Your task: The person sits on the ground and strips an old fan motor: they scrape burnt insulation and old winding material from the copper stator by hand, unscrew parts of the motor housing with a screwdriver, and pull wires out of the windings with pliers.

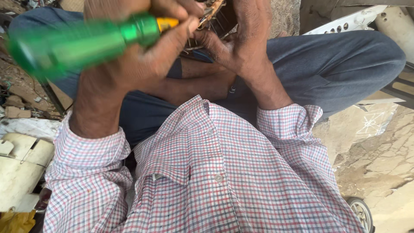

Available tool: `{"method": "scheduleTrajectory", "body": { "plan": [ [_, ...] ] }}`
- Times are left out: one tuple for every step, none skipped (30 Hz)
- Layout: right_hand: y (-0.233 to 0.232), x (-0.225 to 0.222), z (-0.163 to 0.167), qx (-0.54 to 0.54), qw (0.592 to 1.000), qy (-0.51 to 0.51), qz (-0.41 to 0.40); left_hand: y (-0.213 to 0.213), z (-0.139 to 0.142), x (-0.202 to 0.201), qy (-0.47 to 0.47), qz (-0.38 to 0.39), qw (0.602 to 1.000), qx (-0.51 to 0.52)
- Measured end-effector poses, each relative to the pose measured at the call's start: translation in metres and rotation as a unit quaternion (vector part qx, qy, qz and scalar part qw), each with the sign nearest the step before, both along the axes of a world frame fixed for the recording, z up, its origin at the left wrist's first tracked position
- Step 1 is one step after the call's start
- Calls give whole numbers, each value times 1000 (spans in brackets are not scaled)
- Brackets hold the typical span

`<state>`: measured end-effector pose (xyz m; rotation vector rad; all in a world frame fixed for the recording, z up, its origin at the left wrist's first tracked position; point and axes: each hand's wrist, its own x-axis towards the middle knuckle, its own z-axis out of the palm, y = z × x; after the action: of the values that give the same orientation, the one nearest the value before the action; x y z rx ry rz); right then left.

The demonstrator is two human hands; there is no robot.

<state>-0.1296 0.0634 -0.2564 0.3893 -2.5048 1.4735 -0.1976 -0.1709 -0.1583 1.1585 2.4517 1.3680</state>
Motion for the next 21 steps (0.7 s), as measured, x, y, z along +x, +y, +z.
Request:
{"method": "scheduleTrajectory", "body": {
  "plan": [
    [0, 0, -1, -7, 1000, 8, 6, -2, 0, 0, -2, 7, 1000, -9],
    [1, -1, -1, -12, 1000, 15, 12, -2, 0, 2, -10, 14, 1000, -13],
    [0, -1, -2, -14, 1000, 18, 11, -3, 0, 2, -19, 19, 1000, -17],
    [0, -1, -1, -15, 1000, 19, 11, -3, -1, 3, -29, 24, 999, -20],
    [-1, -2, 0, -16, 1000, 21, 11, -3, -2, 4, -39, 29, 999, -23],
    [-1, -2, 0, -12, 1000, 26, 10, -4, -4, 3, -49, 29, 998, -20],
    [-1, -1, 2, -9, 999, 33, 10, -4, -6, 3, -60, 29, 998, -17],
    [-2, -2, 3, -8, 999, 42, 9, -5, -10, -2, -69, 22, 997, -10],
    [-3, -2, 5, -20, 999, 32, 9, -6, -13, -4, -62, 16, 998, -7],
    [-4, -3, 6, -33, 999, 22, 10, -6, -16, -7, -56, 10, 998, -3],
    [-4, -3, 8, -49, 999, 11, 11, -7, -17, -7, -34, 7, 999, -8],
    [-4, -3, 10, -28, 999, 22, 9, -8, -17, -9, -32, 3, 999, -10],
    [-3, -3, 12, -6, 999, 34, 7, -8, -16, -9, -29, -2, 1000, -12],
    [-2, -4, 13, 15, 999, 45, 6, -9, -13, -11, -47, -7, 999, -12],
    [-2, -4, 13, 3, 999, 44, 10, -7, -10, -9, -34, -5, 999, -27],
    [-3, -4, 13, -6, 999, 43, 15, -5, -6, -8, -21, -4, 999, -43],
    [-3, -5, 13, -18, 999, 42, 20, -1, -2, -7, -1, 2, 998, -59],
    [-5, -6, 12, -17, 999, 40, 14, 4, 3, -1, 23, 14, 997, -73],
    [-7, -6, 11, -16, 999, 37, 9, 10, 7, 5, 56, 27, 995, -75],
    [-8, -7, 11, -15, 999, 37, 3, 17, 8, 11, 86, 40, 992, -78],
    [-9, -7, 11, -8, 999, 32, -5, 26, 5, 14, 117, 54, 988, -84]
  ]
}}
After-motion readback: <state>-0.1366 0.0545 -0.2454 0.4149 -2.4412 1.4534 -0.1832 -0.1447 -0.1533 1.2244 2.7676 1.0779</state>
